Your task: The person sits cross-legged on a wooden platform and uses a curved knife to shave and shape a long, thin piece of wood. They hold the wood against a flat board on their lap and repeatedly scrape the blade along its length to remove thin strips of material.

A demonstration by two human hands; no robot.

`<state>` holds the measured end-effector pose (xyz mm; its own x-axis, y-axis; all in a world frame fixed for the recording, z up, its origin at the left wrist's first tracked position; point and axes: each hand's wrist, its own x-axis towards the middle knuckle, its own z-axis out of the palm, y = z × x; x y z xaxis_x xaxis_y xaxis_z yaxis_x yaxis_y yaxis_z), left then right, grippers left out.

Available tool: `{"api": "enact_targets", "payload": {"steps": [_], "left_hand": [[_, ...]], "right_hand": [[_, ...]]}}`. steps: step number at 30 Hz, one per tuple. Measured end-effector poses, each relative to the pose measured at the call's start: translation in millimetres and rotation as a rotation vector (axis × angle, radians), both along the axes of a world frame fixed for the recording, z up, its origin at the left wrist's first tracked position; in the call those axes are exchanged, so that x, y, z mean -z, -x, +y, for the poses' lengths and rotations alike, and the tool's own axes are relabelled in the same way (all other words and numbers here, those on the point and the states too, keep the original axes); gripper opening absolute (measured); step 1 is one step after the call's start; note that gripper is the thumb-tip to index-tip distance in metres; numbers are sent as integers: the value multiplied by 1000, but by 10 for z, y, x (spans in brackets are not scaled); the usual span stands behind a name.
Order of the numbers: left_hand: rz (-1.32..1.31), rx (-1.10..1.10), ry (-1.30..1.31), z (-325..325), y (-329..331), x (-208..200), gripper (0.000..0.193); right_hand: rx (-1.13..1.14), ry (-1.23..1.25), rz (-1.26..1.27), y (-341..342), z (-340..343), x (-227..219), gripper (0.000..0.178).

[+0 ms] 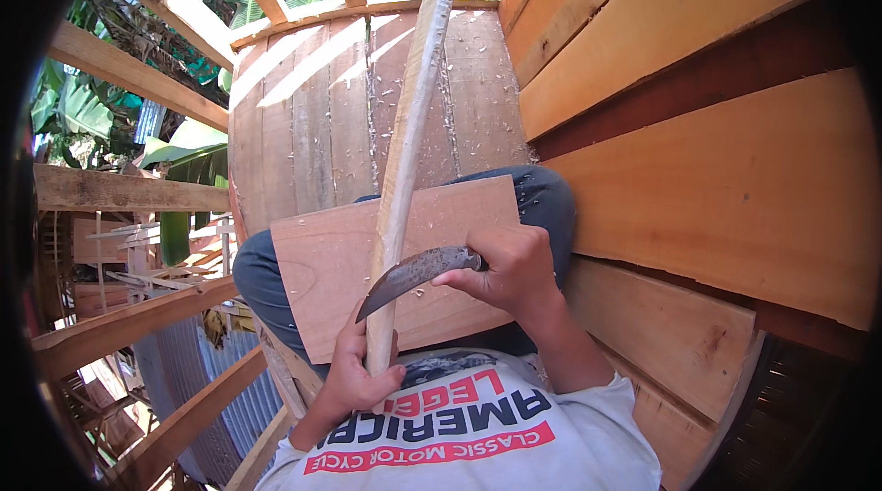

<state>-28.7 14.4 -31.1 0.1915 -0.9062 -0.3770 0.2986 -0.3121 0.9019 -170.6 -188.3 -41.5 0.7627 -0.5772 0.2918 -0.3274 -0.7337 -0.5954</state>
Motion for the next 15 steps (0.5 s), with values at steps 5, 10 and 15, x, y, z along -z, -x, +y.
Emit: {"api": "enact_targets", "payload": {"steps": [5,10,15], "left_hand": [[10,66,-80,40,-5,8,62],[21,183,-15,57,120,-11,67],[90,165,-39,76,76,81,63]], "right_hand": [[126,-6,-62,-10,-89,24,58],[404,-164,-223,164,-523,68,64],[138,-181,-59,150,-184,63,63]]}}
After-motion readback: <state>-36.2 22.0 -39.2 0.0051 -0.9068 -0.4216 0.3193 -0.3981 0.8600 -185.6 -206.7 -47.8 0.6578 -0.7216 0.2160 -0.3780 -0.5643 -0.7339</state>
